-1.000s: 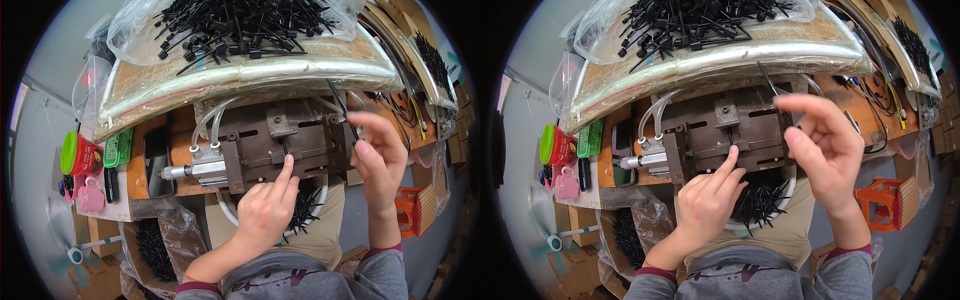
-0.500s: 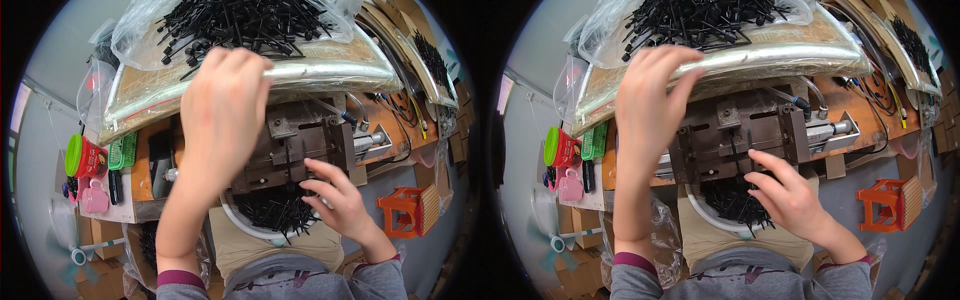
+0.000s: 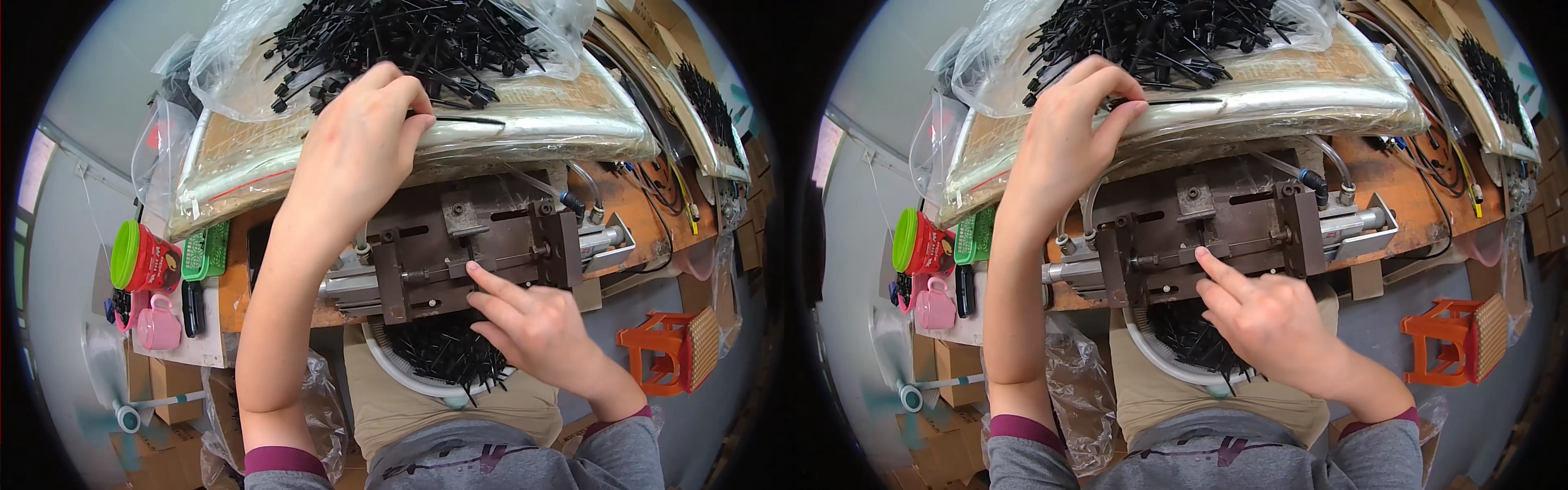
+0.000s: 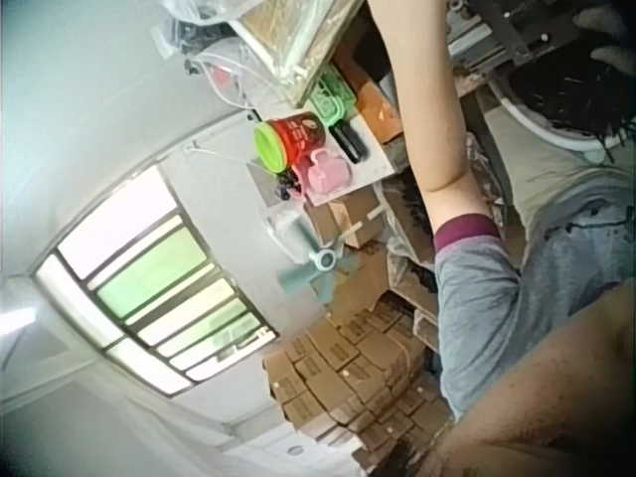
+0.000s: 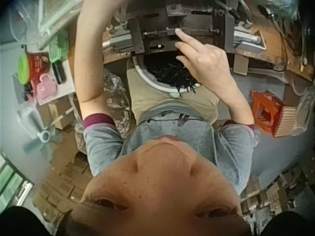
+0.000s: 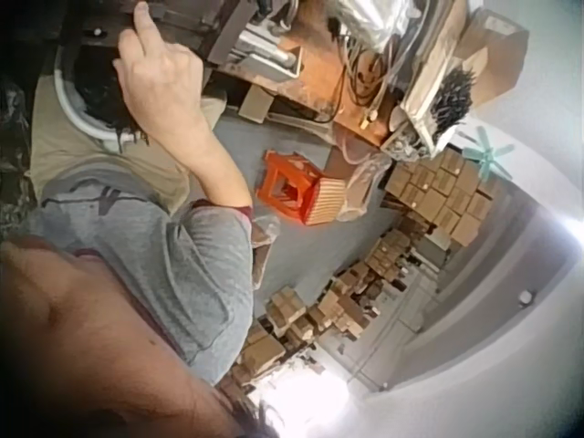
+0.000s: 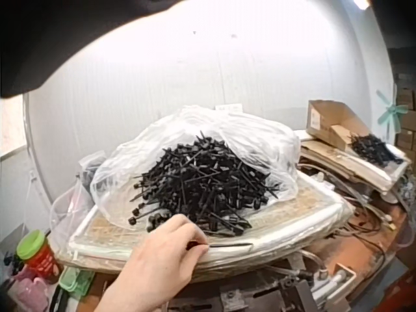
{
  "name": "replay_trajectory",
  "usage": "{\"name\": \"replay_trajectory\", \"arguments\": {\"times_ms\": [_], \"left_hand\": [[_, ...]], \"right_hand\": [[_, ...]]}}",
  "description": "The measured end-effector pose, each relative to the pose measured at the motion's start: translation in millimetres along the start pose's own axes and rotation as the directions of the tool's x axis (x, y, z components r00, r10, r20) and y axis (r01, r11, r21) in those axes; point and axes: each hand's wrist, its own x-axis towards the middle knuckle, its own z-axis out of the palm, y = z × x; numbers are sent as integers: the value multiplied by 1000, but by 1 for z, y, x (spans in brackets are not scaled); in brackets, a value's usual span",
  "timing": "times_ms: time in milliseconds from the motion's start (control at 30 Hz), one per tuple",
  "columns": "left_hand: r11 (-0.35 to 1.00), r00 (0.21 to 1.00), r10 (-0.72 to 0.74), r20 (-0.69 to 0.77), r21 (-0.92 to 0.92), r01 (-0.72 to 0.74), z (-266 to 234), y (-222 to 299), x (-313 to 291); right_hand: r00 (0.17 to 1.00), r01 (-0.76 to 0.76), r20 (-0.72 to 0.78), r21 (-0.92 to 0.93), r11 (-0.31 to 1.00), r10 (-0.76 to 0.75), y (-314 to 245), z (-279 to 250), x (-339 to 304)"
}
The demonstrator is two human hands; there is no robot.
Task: Inserting black zip ties into a pneumatic crimping or cutting machine one by one.
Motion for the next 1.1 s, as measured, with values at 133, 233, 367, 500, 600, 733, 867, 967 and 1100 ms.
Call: {"name": "replay_trajectory", "arguments": {"times_ms": [133, 233, 367, 500, 600, 733, 867, 967, 1100], "left_hand": [[936, 961, -257, -100, -272, 223, -17, 36, -26], [932, 957, -271, -108, -277, 233, -29, 72, -47], [860, 941, -328, 85, -386, 335, -23, 109, -80], [856, 927, -275, 255, -375, 357, -5, 120, -120], [929, 932, -252, 260, -206, 309, 12, 125, -138], [979, 962, -179, 204, -55, 194, 29, 128, -137], [986, 960, -156, 231, -27, 166, 32, 125, -127], [983, 951, -173, 255, -9, 181, 31, 126, -128], [983, 955, -167, 246, -32, 180, 26, 127, -124]], "right_hand": [[944, 93, -323, 72, 993, -65, 23, -22, 44], [874, -76, -477, 50, 996, 91, 45, -39, 91], [885, -131, -465, -283, 950, -16, 87, -38, 155], [954, -227, -256, -279, 933, 155, 88, -39, 169], [962, -120, -267, -251, 960, 51, 94, -43, 160], [957, 18, -268, -326, 945, -111, 101, -48, 143], [966, 40, -235, -282, 958, -109, 106, -55, 130], [985, -51, -171, -280, 959, 2, 104, -66, 117], [940, -96, -341, -200, 975, 22, 96, -84, 86]]}}
